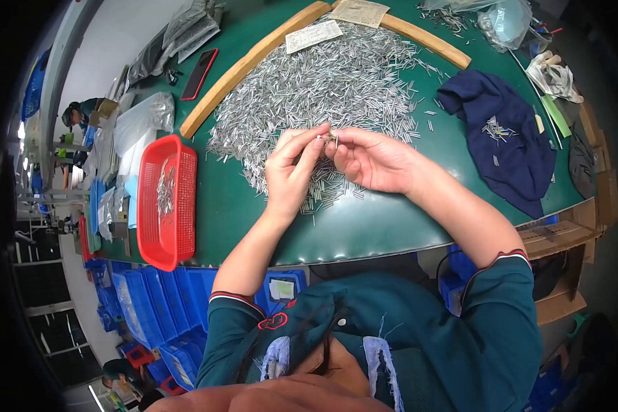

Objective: The person sorts small metal hardware pins by hand, inspecting them at a factory workbench.

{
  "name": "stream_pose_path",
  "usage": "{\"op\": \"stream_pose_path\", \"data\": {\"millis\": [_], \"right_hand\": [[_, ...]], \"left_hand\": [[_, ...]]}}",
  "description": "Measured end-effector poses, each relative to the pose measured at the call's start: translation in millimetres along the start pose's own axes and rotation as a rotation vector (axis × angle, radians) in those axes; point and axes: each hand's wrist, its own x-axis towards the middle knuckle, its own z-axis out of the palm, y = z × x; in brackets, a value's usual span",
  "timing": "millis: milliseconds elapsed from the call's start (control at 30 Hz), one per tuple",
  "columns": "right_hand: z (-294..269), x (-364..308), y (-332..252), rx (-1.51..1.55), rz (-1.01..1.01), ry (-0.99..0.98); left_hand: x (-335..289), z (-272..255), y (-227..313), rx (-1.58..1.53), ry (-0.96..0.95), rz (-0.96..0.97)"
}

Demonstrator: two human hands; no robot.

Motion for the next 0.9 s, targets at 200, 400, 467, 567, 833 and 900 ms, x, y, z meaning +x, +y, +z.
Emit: {"op": "stream_pose_path", "data": {"millis": [200,400,467,567,833,900], "right_hand": [[13.3,-5.5,2.0,-0.068,-0.071,0.082],[14.4,-5.2,1.9,-0.066,-0.106,0.108],[13.9,-5.6,1.3,-0.056,-0.119,0.094],[14.0,-5.0,0.9,-0.065,-0.124,0.091],[9.9,-5.8,-0.3,-0.066,-0.135,0.085],[9.3,-6.3,-0.3,-0.06,-0.138,0.066]], "left_hand": [[0.6,2.3,1.5,-0.264,0.055,-0.078],[0.5,1.6,-2.8,-0.245,0.049,-0.073],[1.1,1.2,-3.4,-0.214,0.043,-0.062],[1.8,0.4,-5.2,-0.175,0.047,-0.05],[2.0,-0.4,-1.2,-0.227,0.042,-0.111],[1.8,-1.0,-1.1,-0.219,0.041,-0.121]]}}
